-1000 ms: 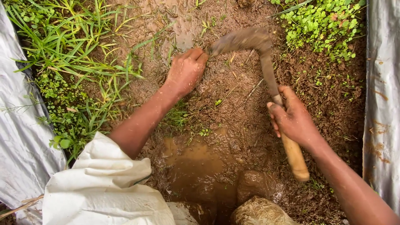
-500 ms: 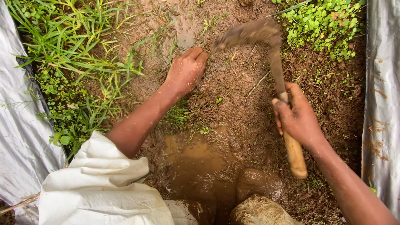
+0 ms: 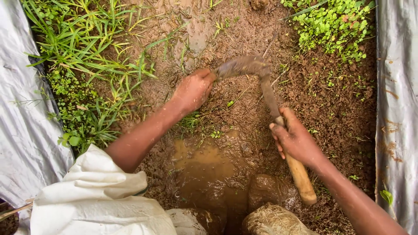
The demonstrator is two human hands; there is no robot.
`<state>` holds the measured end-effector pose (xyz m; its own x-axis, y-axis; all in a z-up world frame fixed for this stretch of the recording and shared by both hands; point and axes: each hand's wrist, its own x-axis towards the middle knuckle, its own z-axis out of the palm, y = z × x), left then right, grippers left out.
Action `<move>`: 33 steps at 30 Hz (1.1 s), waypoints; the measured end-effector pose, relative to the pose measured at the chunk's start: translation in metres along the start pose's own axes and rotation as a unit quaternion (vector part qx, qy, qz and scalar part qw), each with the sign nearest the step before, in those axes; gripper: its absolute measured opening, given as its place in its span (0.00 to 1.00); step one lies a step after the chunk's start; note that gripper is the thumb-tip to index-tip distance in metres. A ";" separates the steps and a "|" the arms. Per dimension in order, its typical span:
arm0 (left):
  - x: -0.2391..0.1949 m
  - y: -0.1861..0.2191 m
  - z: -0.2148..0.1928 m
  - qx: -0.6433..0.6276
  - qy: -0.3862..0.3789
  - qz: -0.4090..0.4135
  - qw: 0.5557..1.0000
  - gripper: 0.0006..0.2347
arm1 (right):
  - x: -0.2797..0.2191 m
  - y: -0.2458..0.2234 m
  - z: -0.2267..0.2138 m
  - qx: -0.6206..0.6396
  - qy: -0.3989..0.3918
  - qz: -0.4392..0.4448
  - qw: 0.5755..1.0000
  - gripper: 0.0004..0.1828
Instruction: Weeding a muddy area between plastic-covered crop rows using a hand sickle
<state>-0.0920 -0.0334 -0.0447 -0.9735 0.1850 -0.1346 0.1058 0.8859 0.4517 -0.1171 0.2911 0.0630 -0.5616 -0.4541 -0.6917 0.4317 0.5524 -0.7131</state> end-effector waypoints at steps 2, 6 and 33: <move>-0.008 0.006 -0.005 -0.007 -0.035 -0.014 0.999 0.07 | -0.007 -0.002 0.003 0.009 -0.003 0.000 1.000 0.25; -0.027 0.025 -0.036 0.001 -0.124 -0.031 0.992 0.09 | -0.018 0.001 0.005 0.027 -0.002 -0.006 1.000 0.25; -0.041 0.051 -0.075 0.029 -0.229 -0.029 0.973 0.32 | -0.016 -0.046 -0.010 -0.053 0.112 0.049 0.991 0.17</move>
<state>-0.0619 -0.0279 0.0499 -0.7874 0.2919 -0.5430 0.0770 0.9205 0.3831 -0.1345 0.2798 0.1084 -0.6692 -0.2347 -0.7050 0.4213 0.6617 -0.6202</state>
